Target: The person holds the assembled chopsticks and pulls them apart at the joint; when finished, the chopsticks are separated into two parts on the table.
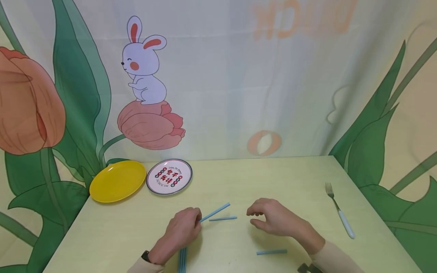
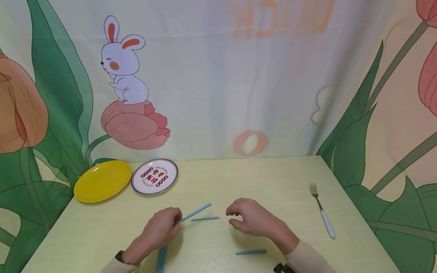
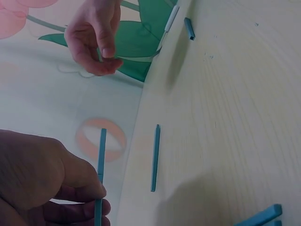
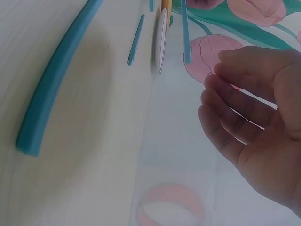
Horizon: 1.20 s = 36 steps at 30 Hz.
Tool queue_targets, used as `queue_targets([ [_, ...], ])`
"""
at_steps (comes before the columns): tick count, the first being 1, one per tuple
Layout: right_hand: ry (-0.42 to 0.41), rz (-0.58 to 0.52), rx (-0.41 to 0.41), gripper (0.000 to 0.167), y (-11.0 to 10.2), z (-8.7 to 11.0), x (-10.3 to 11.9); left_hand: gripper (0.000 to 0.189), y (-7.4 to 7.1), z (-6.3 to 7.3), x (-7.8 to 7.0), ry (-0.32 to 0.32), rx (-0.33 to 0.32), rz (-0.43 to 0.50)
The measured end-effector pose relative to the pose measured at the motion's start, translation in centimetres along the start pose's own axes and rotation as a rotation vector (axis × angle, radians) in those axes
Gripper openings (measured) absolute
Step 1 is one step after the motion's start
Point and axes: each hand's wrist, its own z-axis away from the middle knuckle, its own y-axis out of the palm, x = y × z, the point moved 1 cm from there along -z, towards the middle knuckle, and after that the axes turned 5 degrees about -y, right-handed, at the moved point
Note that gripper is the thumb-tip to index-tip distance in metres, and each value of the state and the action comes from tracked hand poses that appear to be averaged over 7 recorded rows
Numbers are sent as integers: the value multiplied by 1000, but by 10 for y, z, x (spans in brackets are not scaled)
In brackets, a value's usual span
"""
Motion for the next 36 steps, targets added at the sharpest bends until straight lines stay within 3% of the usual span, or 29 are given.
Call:
queue_targets([
  [21, -35, 17, -25, 14, 0, -20, 11, 5, 6, -14, -16, 118, 33, -13],
  [29, -53, 36, -9, 14, 2, -27, 11, 5, 9, -17, -22, 211, 20, -6],
  [36, -47, 40, 11, 15, 4, -30, 12, 5, 12, -20, -27, 202, 62, -7],
])
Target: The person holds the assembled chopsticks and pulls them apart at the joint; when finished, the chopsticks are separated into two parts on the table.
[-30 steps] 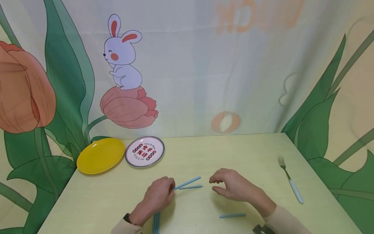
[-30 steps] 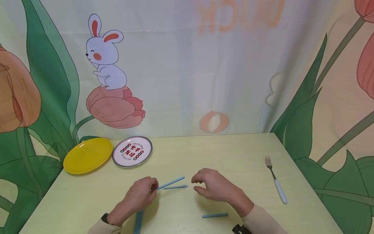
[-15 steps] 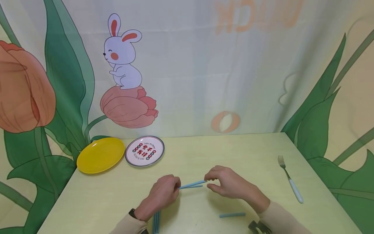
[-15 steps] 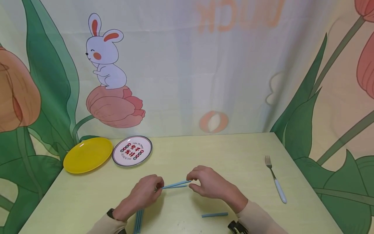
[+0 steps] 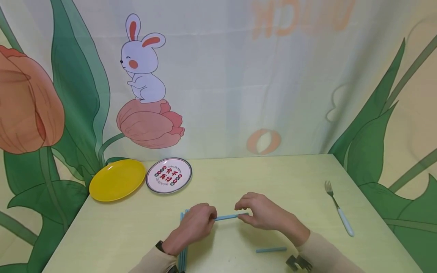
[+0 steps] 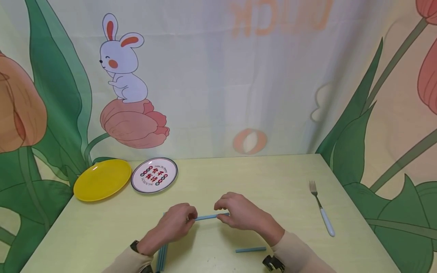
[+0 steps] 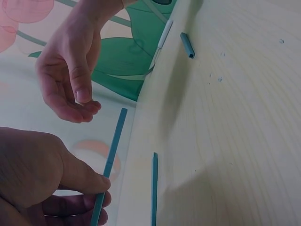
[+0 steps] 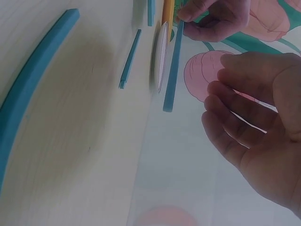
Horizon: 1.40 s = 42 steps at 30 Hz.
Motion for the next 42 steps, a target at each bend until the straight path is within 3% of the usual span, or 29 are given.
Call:
queue_targets([
  [16, -34, 36, 14, 16, 11, -8, -2, 7, -2, -6, -7, 41, 4, 3],
  [31, -62, 4, 30, 11, 16, -10, -2, 7, -3, -10, -12, 75, -8, -1],
  [42, -9, -41, 75, 9, 18, -8, -3, 8, -5, -11, -17, 80, -8, -3],
])
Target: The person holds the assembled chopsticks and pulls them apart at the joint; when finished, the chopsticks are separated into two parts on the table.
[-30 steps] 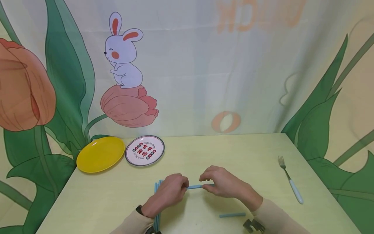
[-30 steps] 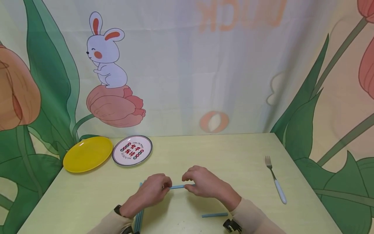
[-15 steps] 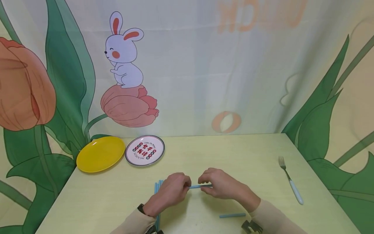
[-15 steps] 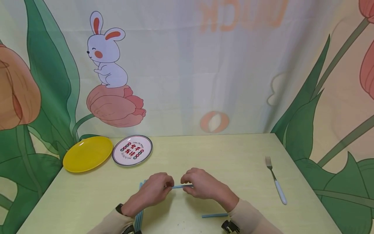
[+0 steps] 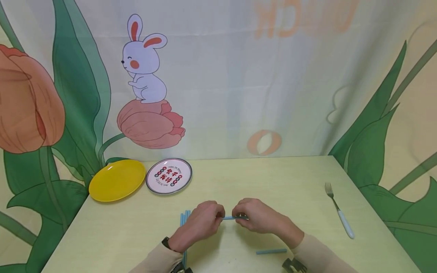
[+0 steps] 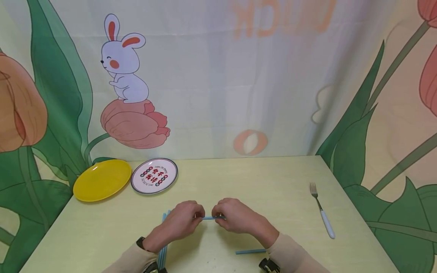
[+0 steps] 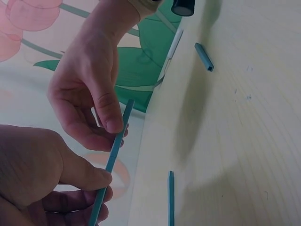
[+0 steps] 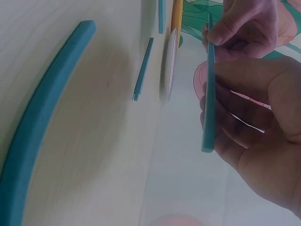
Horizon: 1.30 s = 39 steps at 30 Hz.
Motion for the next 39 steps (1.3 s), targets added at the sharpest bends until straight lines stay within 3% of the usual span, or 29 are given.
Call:
queue_targets([
  [9, 20, 14, -36, 8, 6, 2, -1, 8, 3, 0, -1, 43, -25, -8],
  [22, 44, 148, -235, 14, 12, 6, 4, 7, 7, -4, -3, 131, -126, -41],
  [39, 83, 212, -250, 16, 11, 2, 4, 7, 9, -3, -2, 128, -173, -66],
])
